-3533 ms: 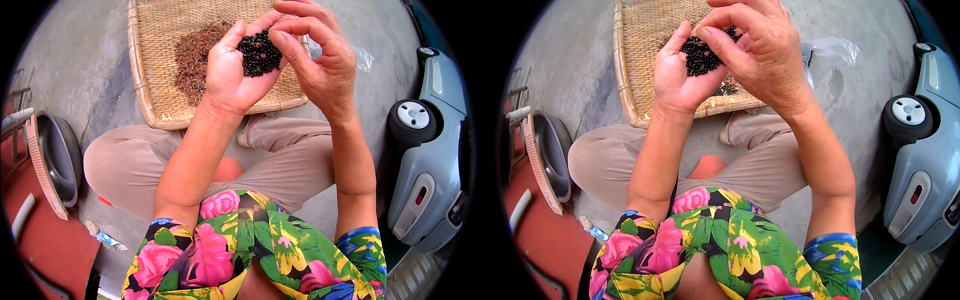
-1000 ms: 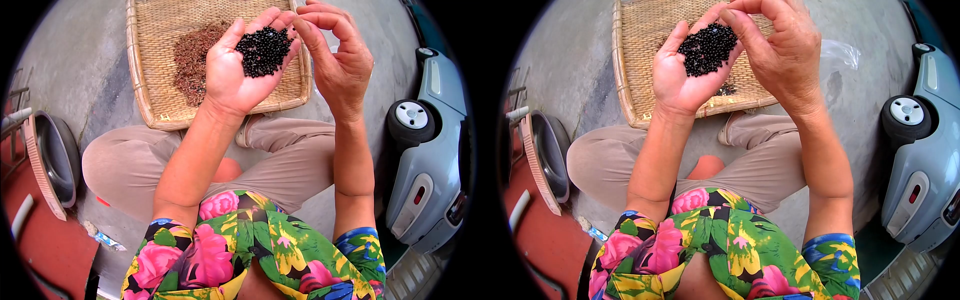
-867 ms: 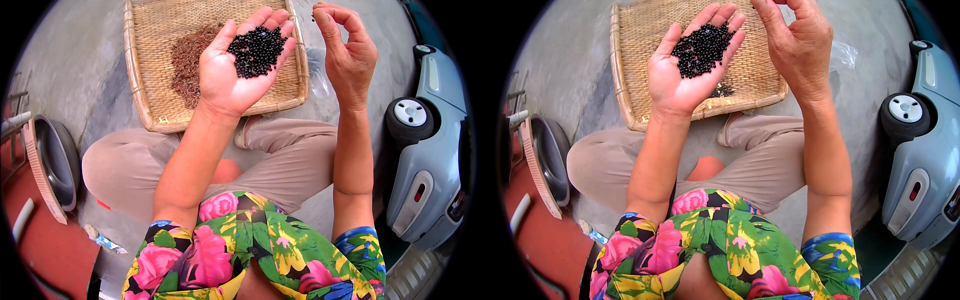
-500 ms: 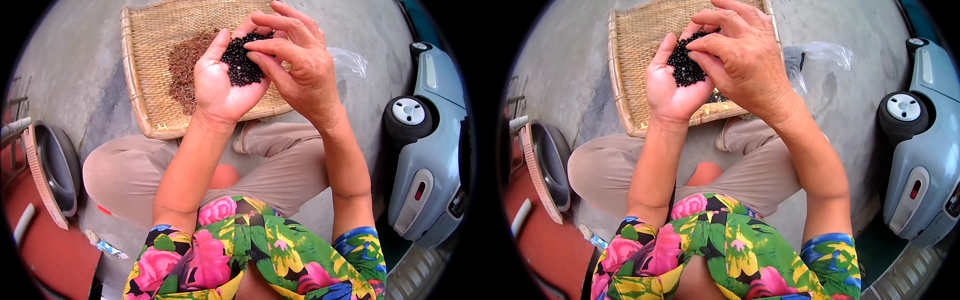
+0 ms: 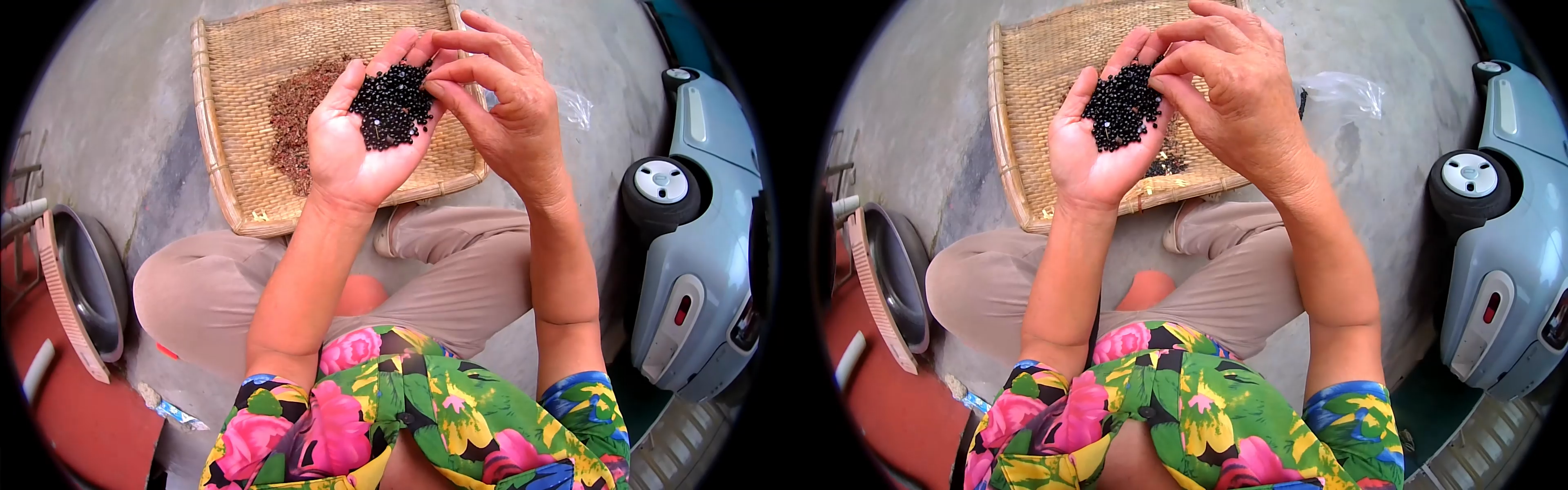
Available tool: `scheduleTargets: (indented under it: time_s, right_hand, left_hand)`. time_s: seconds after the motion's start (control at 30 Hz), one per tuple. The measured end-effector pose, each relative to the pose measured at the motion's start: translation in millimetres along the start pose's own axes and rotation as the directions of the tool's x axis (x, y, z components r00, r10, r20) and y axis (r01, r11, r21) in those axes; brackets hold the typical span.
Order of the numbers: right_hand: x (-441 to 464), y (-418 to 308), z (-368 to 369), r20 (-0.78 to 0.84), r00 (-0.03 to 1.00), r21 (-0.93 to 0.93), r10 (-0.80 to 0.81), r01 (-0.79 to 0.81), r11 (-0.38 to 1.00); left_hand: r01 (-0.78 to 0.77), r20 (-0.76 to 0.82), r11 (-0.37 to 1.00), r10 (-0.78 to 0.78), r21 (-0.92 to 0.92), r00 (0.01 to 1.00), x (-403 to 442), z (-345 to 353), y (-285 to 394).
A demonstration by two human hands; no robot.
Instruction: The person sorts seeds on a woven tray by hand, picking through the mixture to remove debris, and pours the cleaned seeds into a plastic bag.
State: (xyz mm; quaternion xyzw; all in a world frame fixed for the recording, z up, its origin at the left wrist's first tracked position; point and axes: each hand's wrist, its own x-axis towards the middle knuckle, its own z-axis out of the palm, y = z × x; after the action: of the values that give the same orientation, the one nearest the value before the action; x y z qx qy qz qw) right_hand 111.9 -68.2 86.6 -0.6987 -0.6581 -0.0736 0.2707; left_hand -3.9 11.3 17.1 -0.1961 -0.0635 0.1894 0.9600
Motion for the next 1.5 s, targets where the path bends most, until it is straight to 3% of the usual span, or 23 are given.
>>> scheduleTargets:
  time_s: [0.03, 0.13, 0.27, 0.33, 0.37, 0.43, 0.5, 0.63, 0.73, 0.8, 0.83, 0.9, 0.93, 1.0, 1.13, 1.27, 1.33, 1.43, 1.5]
  right_hand:
    - [-1, 2, 3, -0.07, 0.995, 0.125, 0.065, -0.056, 0.991]
    - [-3, 7, 2, -0.125, 0.979, 0.246, 0.162, -0.128, 0.961]
    - [-2, 1, 0, -0.057, 0.998, 0.117, 0.038, -0.031, 0.993]
    - [-1, -4, 1, 0.024, 0.999, -0.039, -0.036, 0.037, 0.999]
    - [-1, -4, 1, 0.041, 0.999, -0.052, -0.031, 0.033, 0.998]
    - [-1, -1, 4, -0.021, 1.0, 0.041, 0.016, -0.015, 0.999]
    - [-2, 2, 5, -0.078, 0.995, 0.136, 0.067, -0.056, 0.989]
    - [-5, 14, 1, -0.168, 0.965, 0.209, 0.2, -0.164, 0.964]
    - [-10, 28, -2, -0.172, 0.957, 0.077, 0.233, -0.223, 0.972]
    - [-8, 28, -2, -0.138, 0.962, -0.193, 0.237, -0.261, 0.946]
    - [-5, 23, -1, -0.139, 0.962, -0.192, 0.234, -0.258, 0.947]
    - [0, 7, 3, -0.202, 0.959, 0.126, 0.199, -0.177, 0.976]
    - [1, 5, 6, -0.201, 0.959, 0.125, 0.199, -0.176, 0.976]
    - [1, 1, 10, -0.118, 0.993, -0.003, 0.009, -0.009, 1.0]
    - [2, -2, 12, -0.073, 0.997, -0.076, -0.034, 0.029, 0.997]
    - [2, -3, 14, -0.037, 0.999, -0.091, -0.003, 0.0, 0.996]
    - [0, 1, 16, -0.078, 0.993, 0.112, 0.086, -0.077, 0.991]
    - [-3, 6, 12, -0.126, 0.978, 0.266, 0.164, -0.126, 0.956]
    - [-3, 8, 9, -0.131, 0.977, 0.271, 0.166, -0.126, 0.954]
  left_hand:
    - [-0.025, -0.029, 0.998, 0.026, 0.05, 0.999, 0, 4, -2]
    - [-0.058, -0.066, 0.991, 0.066, 0.118, 0.996, 0, 8, -5]
    - [-0.041, -0.049, 0.991, 0.048, 0.13, 0.998, -1, 4, -2]
    - [-0.034, -0.041, 0.991, 0.04, 0.129, 0.998, -1, 0, 0]
    - [-0.011, -0.012, 0.999, 0.012, 0.046, 1.0, -1, -3, 2]
    - [0.014, 0.02, 0.999, -0.013, -0.035, 1.0, 0, 1, 0]
    - [-0.058, -0.068, 0.988, 0.069, 0.143, 0.995, 1, 7, -4]
    - [-0.078, -0.04, 0.992, 0.082, 0.103, 0.996, 1, 5, -5]
    - [-0.084, -0.047, 0.988, 0.09, 0.126, 0.995, 0, 8, -6]
    - [-0.092, -0.05, 0.984, 0.101, 0.155, 0.994, 0, 9, -7]
    - [-0.093, -0.048, 0.983, 0.102, 0.157, 0.994, 0, 10, -7]
    - [-0.079, -0.075, 0.979, 0.094, 0.191, 0.993, -1, 11, -9]
    - [-0.079, -0.075, 0.979, 0.095, 0.19, 0.993, -1, 7, -7]
    - [0.04, 0.046, 0.995, -0.045, 0.09, 0.998, -2, -2, -2]
    - [0.027, 0.012, 0.988, -0.029, 0.152, 1.0, -3, -2, -4]
    - [0.034, -0.037, 0.984, -0.028, 0.173, 0.999, -2, -4, -5]
    - [0.033, -0.033, 0.979, -0.027, 0.201, 0.999, -1, -1, -7]
    - [-0.024, -0.097, 0.963, 0.052, 0.269, 0.994, -1, 2, -5]
    - [0.032, 0.03, 0.999, -0.033, 0.029, 0.999, -1, 1, -2]
